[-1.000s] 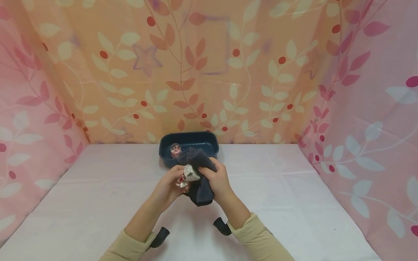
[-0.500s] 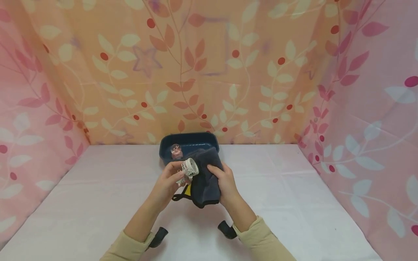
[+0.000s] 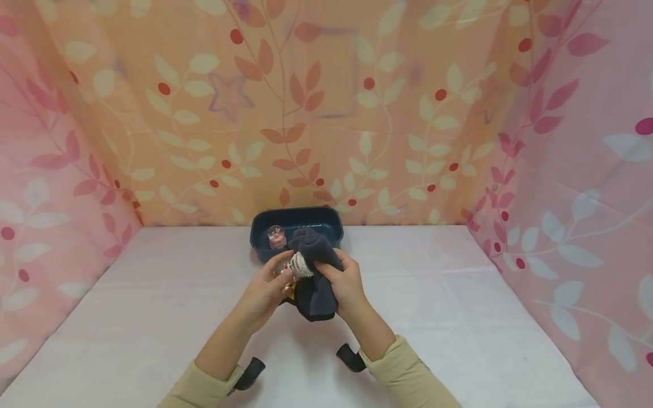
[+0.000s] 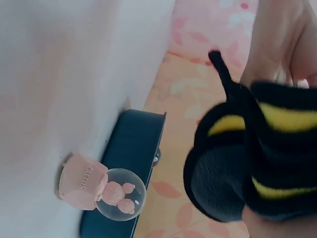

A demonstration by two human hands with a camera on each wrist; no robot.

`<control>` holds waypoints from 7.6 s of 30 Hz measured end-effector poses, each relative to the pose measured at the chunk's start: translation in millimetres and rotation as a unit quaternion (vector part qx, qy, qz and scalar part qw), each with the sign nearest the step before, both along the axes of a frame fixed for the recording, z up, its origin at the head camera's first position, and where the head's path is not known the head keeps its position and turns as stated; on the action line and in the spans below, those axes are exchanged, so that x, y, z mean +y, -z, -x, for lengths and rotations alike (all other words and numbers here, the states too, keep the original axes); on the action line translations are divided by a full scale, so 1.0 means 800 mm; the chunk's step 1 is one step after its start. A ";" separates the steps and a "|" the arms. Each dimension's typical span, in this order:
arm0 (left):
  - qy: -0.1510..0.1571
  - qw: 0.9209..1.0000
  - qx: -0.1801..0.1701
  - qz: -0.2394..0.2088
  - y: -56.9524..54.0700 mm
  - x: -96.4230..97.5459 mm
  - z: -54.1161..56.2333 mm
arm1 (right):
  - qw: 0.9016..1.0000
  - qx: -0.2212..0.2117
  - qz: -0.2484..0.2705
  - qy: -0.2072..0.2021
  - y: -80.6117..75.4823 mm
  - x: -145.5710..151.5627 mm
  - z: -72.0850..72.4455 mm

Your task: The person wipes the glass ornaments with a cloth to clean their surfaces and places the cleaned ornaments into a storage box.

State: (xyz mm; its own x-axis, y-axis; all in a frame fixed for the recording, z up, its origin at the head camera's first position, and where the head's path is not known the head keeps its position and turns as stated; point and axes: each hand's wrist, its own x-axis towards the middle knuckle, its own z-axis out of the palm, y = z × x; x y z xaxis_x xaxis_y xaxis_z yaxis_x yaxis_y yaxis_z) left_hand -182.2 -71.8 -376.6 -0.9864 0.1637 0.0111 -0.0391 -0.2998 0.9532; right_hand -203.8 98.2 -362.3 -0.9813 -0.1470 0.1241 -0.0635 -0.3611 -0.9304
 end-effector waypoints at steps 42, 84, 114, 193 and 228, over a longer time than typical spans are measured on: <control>-0.154 0.980 -0.004 0.128 0.005 -0.013 0.115 | 0.989 -0.058 -0.076 0.113 0.004 0.074 0.001; -0.119 0.937 -0.056 0.323 0.054 -0.001 0.230 | 0.983 -0.048 -0.115 0.134 0.007 0.098 -0.020; -0.115 0.908 -0.030 0.402 0.059 -0.007 0.242 | 0.982 -0.050 -0.131 0.128 0.012 0.102 -0.020; -0.035 0.864 -0.123 0.486 0.068 0.051 0.081 | 0.990 -0.039 -0.088 0.099 -0.006 0.095 -0.028; -0.077 0.948 -0.074 0.299 0.028 0.034 0.044 | 0.991 -0.045 -0.089 0.092 -0.005 0.088 -0.030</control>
